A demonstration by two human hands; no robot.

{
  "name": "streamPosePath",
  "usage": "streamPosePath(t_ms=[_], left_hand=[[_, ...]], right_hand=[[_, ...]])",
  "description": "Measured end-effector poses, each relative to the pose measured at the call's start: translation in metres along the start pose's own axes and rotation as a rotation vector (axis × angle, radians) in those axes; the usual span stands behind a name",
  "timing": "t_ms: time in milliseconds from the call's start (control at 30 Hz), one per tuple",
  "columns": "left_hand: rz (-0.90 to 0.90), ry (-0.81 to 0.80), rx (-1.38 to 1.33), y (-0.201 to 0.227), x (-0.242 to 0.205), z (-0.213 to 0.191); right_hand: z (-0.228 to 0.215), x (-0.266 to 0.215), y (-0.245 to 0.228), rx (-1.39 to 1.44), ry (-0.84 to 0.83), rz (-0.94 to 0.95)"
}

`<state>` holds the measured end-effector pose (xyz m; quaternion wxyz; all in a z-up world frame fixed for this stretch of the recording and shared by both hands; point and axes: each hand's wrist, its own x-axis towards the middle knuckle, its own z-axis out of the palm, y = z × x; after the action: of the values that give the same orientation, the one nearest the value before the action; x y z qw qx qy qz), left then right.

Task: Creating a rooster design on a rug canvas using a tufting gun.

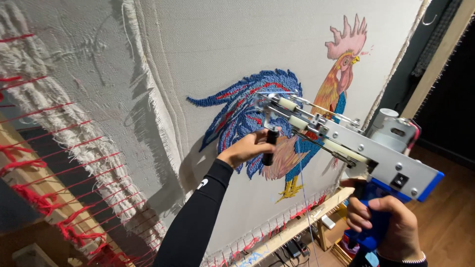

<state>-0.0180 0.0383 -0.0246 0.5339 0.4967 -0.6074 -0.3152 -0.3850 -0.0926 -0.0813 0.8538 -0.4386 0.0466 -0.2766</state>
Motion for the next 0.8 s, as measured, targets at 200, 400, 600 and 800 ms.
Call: streamPosePath(t_ms=[200, 400, 600, 800], left_hand=[[-0.036, 0.273, -0.141, -0.014, 0.023, 0.026], [-0.076, 0.339, -0.174, -0.009, 0.034, 0.037], [-0.100, 0.324, -0.082, 0.014, 0.032, 0.048], [-0.061, 0.365, -0.134, 0.027, 0.025, 0.052]], right_hand=[[0.040, 0.006, -0.010, -0.078, 0.027, 0.007], [0.046, 0.004, -0.031, -0.188, 0.100, 0.045], [0.048, -0.003, -0.045, -0.237, 0.020, -0.038], [0.065, -0.002, -0.053, -0.338, 0.117, -0.044]])
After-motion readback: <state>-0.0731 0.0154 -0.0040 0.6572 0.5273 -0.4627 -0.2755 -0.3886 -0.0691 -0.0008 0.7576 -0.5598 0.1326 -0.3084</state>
